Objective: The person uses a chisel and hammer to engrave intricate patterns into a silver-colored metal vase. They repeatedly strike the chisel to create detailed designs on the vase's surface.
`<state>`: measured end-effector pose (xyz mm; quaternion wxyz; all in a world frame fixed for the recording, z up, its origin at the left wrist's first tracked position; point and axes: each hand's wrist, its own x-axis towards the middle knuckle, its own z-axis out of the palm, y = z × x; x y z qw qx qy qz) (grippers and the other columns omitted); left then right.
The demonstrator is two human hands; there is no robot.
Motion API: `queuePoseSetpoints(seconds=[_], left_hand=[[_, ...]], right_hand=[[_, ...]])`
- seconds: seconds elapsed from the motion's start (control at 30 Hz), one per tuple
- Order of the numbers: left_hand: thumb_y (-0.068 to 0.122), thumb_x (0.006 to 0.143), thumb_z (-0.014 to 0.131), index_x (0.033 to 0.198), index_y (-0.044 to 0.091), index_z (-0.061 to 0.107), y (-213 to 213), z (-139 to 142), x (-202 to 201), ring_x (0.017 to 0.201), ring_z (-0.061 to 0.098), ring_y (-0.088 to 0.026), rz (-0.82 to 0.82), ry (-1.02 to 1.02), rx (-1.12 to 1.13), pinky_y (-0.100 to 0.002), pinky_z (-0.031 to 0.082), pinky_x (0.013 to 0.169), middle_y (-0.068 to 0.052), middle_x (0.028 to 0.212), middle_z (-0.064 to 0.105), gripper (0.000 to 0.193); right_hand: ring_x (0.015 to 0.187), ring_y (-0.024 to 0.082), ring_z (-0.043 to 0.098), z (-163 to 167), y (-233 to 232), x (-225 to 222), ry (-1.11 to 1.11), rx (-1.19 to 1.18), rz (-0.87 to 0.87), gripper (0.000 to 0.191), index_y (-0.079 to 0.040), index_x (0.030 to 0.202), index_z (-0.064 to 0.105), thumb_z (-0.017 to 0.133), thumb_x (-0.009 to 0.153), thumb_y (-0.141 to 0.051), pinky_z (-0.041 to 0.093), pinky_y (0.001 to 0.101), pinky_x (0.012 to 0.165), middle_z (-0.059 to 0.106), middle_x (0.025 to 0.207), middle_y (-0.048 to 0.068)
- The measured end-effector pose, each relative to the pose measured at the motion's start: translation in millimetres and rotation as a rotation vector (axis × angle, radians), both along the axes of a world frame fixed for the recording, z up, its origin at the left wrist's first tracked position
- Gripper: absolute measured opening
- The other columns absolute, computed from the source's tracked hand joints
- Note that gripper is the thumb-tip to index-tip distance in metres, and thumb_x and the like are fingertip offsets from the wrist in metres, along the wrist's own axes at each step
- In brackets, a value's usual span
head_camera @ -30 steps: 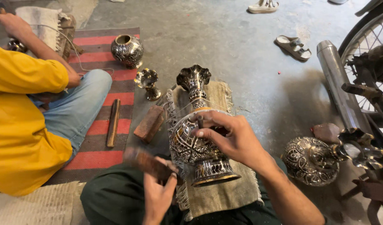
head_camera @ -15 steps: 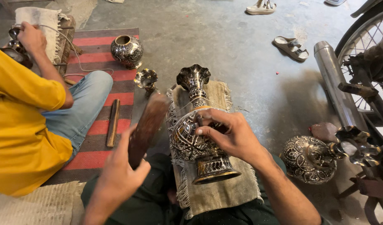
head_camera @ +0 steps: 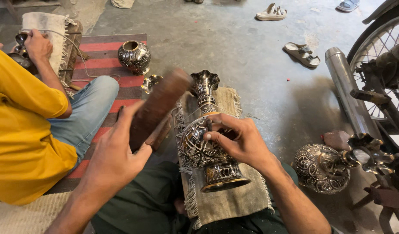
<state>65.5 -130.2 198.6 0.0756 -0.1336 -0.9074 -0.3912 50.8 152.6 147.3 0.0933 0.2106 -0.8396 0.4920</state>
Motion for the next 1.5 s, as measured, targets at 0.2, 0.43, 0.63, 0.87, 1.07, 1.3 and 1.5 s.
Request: queuePoseSetpoints(seconds=[0.2, 0.43, 0.63, 0.87, 1.07, 1.3, 1.5], left_hand=[[0.008, 0.063, 0.079, 0.144, 0.019, 0.048, -1, 12, 4, 0.09, 0.065, -0.034, -0.103, 0.276, -0.465, -0.049, 0.048, 0.077, -0.01, 0.098, 0.066, 0.087], [0.01, 0.069, 0.078, 0.142, 0.018, 0.052, 4, 13, 11, 0.094, 0.064, -0.033, -0.037, 0.33, -0.455, -0.048, 0.046, 0.078, -0.009, 0.097, 0.065, 0.078], [0.01, 0.067, 0.079, 0.141, 0.018, 0.052, -1, 11, 10, 0.094, 0.064, -0.033, -0.044, 0.357, -0.45, -0.047, 0.047, 0.078, -0.009, 0.098, 0.065, 0.079], [0.007, 0.069, 0.077, 0.142, 0.015, 0.051, -2, 3, 10, 0.101, 0.063, -0.034, -0.077, 0.35, -0.318, -0.046, 0.048, 0.081, -0.01, 0.105, 0.064, 0.079], [0.004, 0.068, 0.077, 0.143, 0.016, 0.05, 0, -2, 8, 0.103, 0.063, -0.034, -0.078, 0.351, -0.323, -0.047, 0.048, 0.083, -0.01, 0.108, 0.066, 0.081], [0.008, 0.068, 0.076, 0.145, 0.013, 0.048, -1, -1, 5, 0.11, 0.062, -0.034, -0.145, 0.511, -0.281, -0.046, 0.048, 0.091, -0.012, 0.125, 0.065, 0.083], [0.007, 0.068, 0.078, 0.144, 0.014, 0.05, 0, 0, 2, 0.108, 0.062, -0.034, -0.125, 0.374, -0.249, -0.045, 0.049, 0.089, -0.011, 0.118, 0.065, 0.081]], right_hand=[[0.063, 0.002, 0.063, -6, 1, -1, 0.076, -0.006, 0.034, 0.029, -0.007, 0.116, 0.072, 0.082, 0.09, -0.014, 0.048, 0.0234, 0.053, 0.076, 0.08, 0.001], [0.055, 0.0, 0.059, -7, 0, -1, 0.02, -0.028, 0.031, 0.03, -0.007, 0.115, 0.072, 0.079, 0.087, -0.013, 0.044, 0.0228, 0.044, 0.076, 0.077, -0.004], [0.064, -0.001, 0.064, -6, 0, -1, 0.109, -0.027, 0.061, 0.029, -0.008, 0.117, 0.071, 0.079, 0.09, -0.012, 0.049, 0.0209, 0.052, 0.078, 0.087, -0.004], [0.058, 0.002, 0.062, -3, -1, -2, 0.036, 0.013, 0.039, 0.03, -0.009, 0.116, 0.074, 0.081, 0.087, -0.012, 0.046, 0.023, 0.049, 0.077, 0.079, -0.001], [0.058, 0.002, 0.06, -1, 0, -1, 0.035, 0.0, 0.051, 0.034, -0.009, 0.12, 0.073, 0.081, 0.087, -0.012, 0.046, 0.0232, 0.048, 0.077, 0.078, -0.001], [0.053, 0.004, 0.058, 0, 3, -2, 0.0, 0.031, 0.055, 0.03, -0.009, 0.118, 0.076, 0.08, 0.088, -0.012, 0.043, 0.0243, 0.046, 0.075, 0.072, 0.001], [0.049, 0.006, 0.059, -4, 3, -5, -0.042, 0.054, 0.053, 0.031, -0.013, 0.118, 0.076, 0.079, 0.088, -0.014, 0.042, 0.026, 0.042, 0.078, 0.073, 0.0]])
